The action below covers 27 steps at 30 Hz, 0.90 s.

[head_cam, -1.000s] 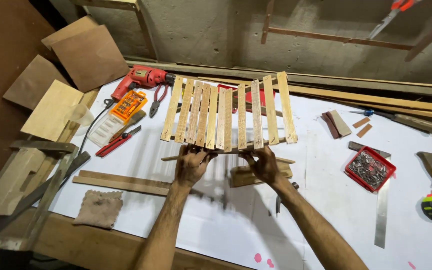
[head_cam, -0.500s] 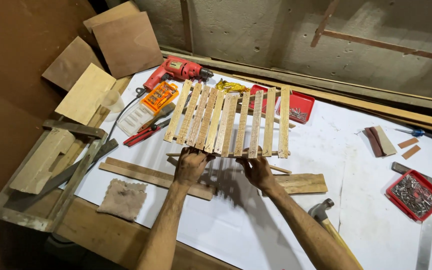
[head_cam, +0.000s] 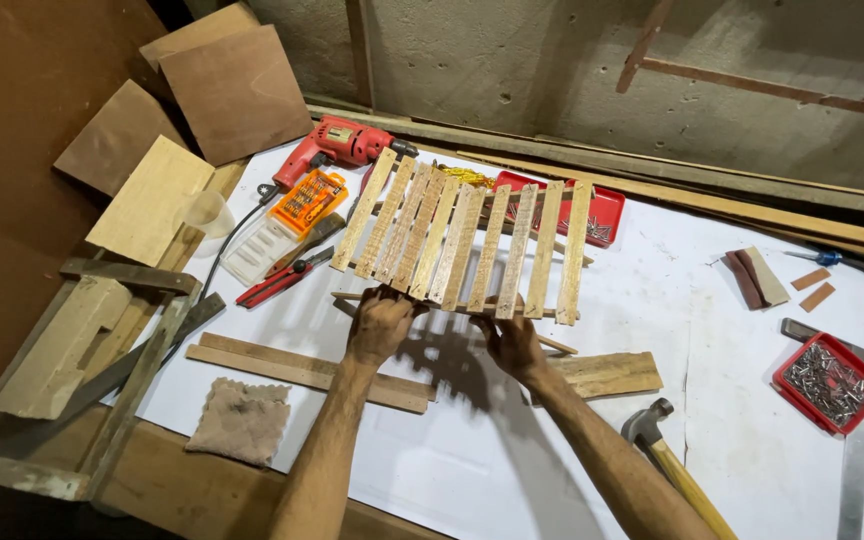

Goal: The person assembles a small slatted wooden folding chair on a workbench. They hold the frame steady, hammer nails into the joints, position wooden slats and cross supports, and press the assembled seat and legs together to check the fit.

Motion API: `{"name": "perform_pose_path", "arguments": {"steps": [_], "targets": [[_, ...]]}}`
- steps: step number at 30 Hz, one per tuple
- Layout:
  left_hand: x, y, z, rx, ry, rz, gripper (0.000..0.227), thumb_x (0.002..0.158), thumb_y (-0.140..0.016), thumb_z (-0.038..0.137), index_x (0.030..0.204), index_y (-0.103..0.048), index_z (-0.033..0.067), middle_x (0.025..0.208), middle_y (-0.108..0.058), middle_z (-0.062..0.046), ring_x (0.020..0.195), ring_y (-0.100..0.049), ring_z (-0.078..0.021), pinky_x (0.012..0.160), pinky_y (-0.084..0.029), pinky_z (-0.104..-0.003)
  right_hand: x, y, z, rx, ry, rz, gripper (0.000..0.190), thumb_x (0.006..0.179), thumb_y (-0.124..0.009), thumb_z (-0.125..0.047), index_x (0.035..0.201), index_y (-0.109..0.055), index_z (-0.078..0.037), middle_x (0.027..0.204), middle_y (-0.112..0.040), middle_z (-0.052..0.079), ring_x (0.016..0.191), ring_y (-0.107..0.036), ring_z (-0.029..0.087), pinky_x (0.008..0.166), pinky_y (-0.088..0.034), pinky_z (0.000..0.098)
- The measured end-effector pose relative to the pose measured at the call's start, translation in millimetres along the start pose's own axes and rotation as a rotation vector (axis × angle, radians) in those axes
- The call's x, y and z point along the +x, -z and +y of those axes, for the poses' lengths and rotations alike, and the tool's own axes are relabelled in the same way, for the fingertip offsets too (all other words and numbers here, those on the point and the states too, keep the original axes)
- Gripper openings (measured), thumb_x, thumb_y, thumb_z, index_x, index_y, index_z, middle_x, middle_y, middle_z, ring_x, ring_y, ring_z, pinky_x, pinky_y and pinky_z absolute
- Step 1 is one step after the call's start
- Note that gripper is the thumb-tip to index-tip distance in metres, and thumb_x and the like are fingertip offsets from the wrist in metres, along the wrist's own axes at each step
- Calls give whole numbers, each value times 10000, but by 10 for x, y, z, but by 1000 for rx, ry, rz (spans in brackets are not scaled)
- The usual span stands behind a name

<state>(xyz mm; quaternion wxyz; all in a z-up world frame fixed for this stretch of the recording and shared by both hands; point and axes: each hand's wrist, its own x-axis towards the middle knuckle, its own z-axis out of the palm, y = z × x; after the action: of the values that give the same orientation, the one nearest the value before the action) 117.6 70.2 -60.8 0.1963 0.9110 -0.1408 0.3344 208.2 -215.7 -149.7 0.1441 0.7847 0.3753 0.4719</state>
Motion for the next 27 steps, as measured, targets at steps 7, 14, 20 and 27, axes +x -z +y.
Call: {"name": "perform_pose_path", "arguments": {"steps": [7, 14, 20, 27], "targets": [[89, 277, -52, 40, 93, -92, 79, 856, -707, 55, 780, -692, 41, 649, -655, -114, 631, -628, -272, 726, -518, -439, 518, 465, 4, 724, -213, -140, 284, 1111, -497, -364, 1254, -709, -239, 1319, -584, 33, 1301, -484, 205, 1238, 0, 672], [51, 246, -13, 78, 109, -86, 43, 877, -688, 32, 847, -718, 24, 691, -693, -113, 614, -640, -229, 719, -526, -417, 283, 202, -139, 942, -308, -130, 268, 1126, -564, -420, 1314, -701, -287, 1372, -599, -23, 1312, -547, 213, 1310, -168, 501], [137, 187, 153, 72, 175, -61, 74, 898, -731, 92, 870, -736, 23, 721, -722, -107, 627, -657, -230, 703, -549, -414, 477, 427, 204, 824, -245, -230, 476, 972, -578, -370, 1439, -572, -278, 1297, -699, 49, 829, -724, 122, 1107, -141, 706], [95, 123, 241, 89, 198, -36, 51, 893, -735, 83, 881, -741, 34, 723, -719, -107, 675, -668, -220, 715, -548, -412, 223, 264, 211, 1229, -596, -389, 280, 992, -704, -180, 1271, -687, -159, 775, -749, 94, 531, -626, 120, 497, -537, 318]]}}
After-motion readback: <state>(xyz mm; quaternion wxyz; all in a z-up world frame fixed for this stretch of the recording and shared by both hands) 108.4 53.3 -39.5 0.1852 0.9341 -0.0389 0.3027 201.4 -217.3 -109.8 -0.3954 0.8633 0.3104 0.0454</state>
